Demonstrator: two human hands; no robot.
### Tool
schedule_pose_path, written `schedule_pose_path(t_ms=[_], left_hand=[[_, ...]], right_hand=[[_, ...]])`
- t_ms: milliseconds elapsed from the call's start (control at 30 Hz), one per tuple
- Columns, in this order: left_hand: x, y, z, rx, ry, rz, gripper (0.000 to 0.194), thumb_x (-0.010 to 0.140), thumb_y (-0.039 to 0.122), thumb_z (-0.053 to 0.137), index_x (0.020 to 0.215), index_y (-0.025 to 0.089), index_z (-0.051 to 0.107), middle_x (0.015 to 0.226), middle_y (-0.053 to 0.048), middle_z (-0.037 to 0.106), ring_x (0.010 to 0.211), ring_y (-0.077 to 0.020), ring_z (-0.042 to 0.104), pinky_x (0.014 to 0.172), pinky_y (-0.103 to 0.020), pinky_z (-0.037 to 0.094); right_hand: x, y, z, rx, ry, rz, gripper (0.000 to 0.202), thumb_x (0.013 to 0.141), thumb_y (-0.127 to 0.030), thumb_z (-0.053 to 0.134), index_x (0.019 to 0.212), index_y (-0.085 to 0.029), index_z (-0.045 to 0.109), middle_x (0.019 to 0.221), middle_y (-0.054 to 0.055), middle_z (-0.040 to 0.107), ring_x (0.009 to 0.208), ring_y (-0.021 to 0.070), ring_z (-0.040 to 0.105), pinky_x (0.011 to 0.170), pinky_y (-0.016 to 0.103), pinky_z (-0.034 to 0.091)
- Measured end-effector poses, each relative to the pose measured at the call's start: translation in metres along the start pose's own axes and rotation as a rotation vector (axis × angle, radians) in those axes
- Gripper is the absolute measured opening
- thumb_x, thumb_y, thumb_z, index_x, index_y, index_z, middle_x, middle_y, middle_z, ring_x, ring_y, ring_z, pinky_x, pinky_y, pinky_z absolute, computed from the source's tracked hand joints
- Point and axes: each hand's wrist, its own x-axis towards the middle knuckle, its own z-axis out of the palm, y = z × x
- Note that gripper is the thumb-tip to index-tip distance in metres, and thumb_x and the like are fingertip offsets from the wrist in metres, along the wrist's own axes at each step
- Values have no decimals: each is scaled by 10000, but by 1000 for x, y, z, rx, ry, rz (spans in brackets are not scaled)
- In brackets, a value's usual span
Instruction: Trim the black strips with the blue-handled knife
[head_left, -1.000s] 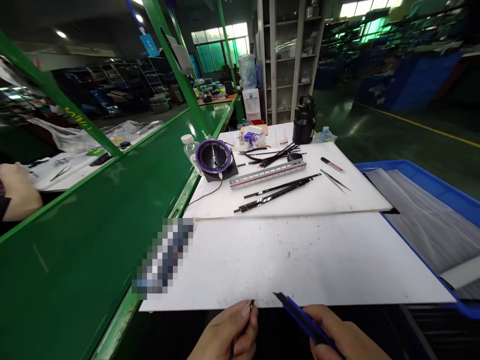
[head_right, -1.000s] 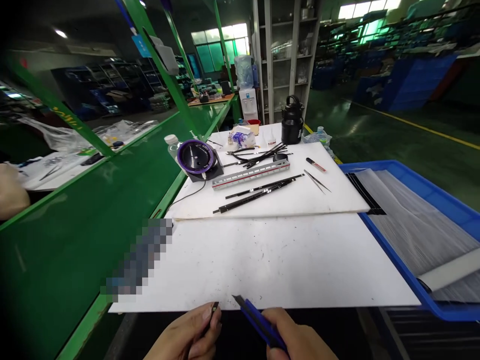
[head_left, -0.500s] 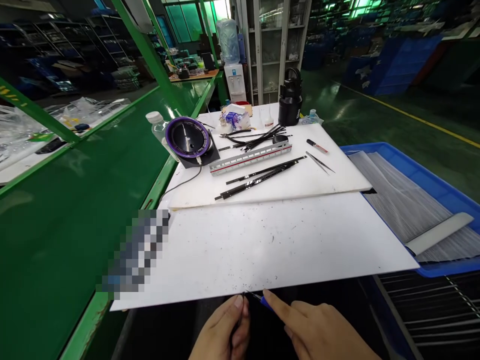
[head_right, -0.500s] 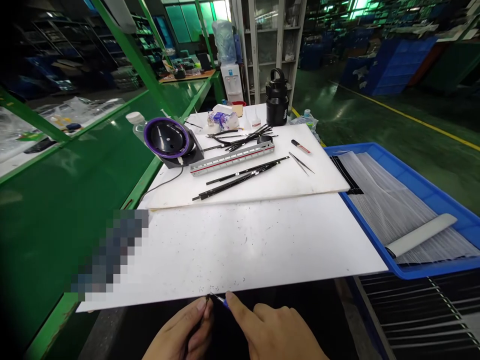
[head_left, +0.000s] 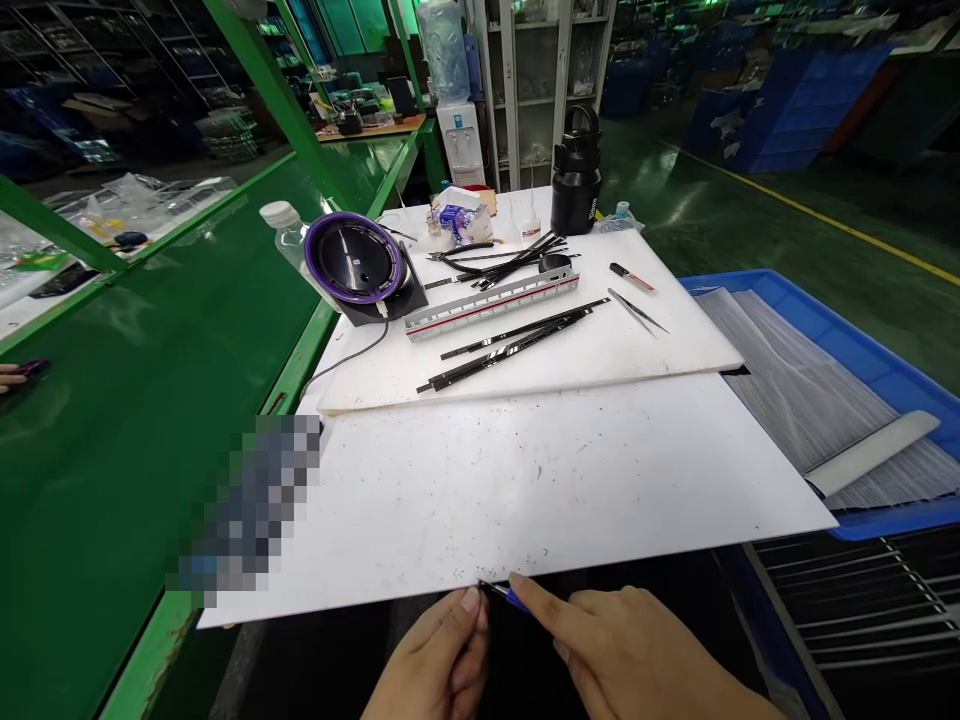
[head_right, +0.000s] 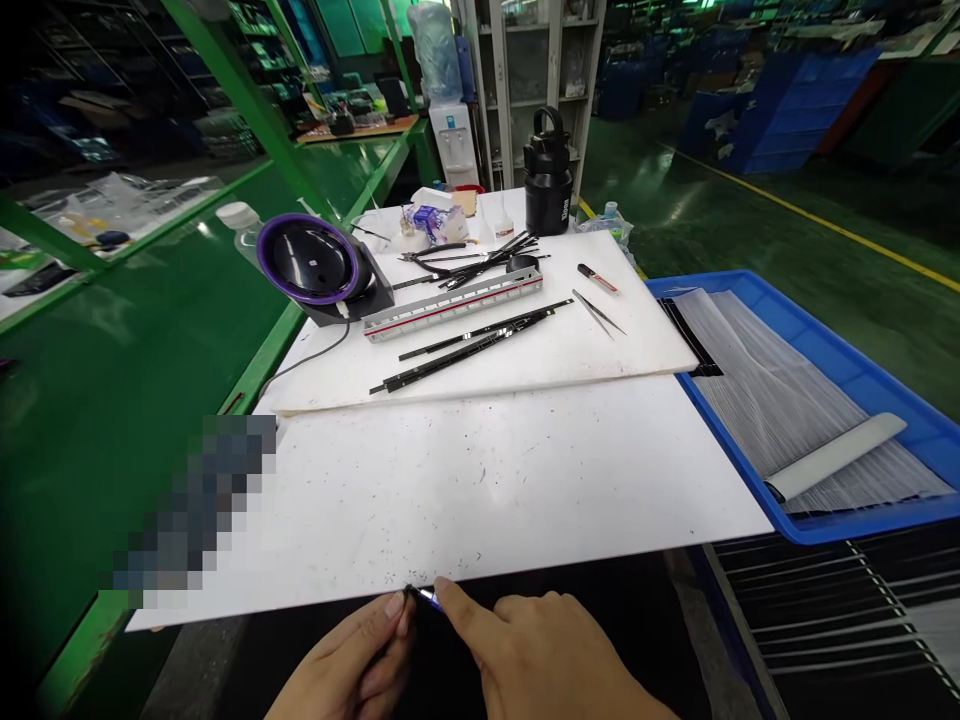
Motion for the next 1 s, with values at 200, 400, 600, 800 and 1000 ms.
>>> schedule_pose_path(t_ms=[200, 400, 600, 800, 1000], left_hand=[[-1, 4, -1, 21, -3, -18, 534, 678, 695, 664, 662, 196, 472, 484, 104, 325, 383, -20, 138, 374, -178, 58], [2, 3, -5, 40, -11, -50, 578, 629, 753, 653, 657, 202, 482, 473, 98, 348, 372, -31, 183, 355, -182, 99], [0, 4, -1, 61, -7, -71, 574, 643, 737, 651, 614, 208, 430, 448, 106, 296, 369, -29, 157, 366, -197, 74], [-3, 5, 3, 90, 42, -35, 495, 721, 655, 645, 671, 203, 451, 524, 97, 302, 437, -43, 139, 399, -200, 63], [-3, 4, 0, 116, 48, -23, 508, 738, 685, 600, 673, 205, 445, 533, 93, 301, 449, -51, 141, 405, -208, 67]], right_hand=[[1, 1, -9, -57, -37, -14, 676, 859, -133, 432, 1490, -288, 245, 759, -17, 682, 548, 177, 624, 431, 296, 208], [1, -5, -16, -251, -116, -20, 664, 902, -228, 463, 1506, -257, 190, 743, 3, 656, 509, 190, 601, 419, 309, 145], [-1, -5, -17, -308, -92, -33, 683, 893, -268, 466, 1504, -255, 160, 722, -1, 631, 476, 190, 579, 413, 312, 125], [-3, -4, -15, -311, -59, -35, 726, 855, -251, 480, 1503, -245, 152, 722, -2, 626, 466, 179, 550, 416, 321, 117], [-2, -2, -14, -184, -94, 8, 677, 890, -286, 435, 1506, -274, 156, 789, 21, 656, 561, 198, 600, 448, 316, 150]])
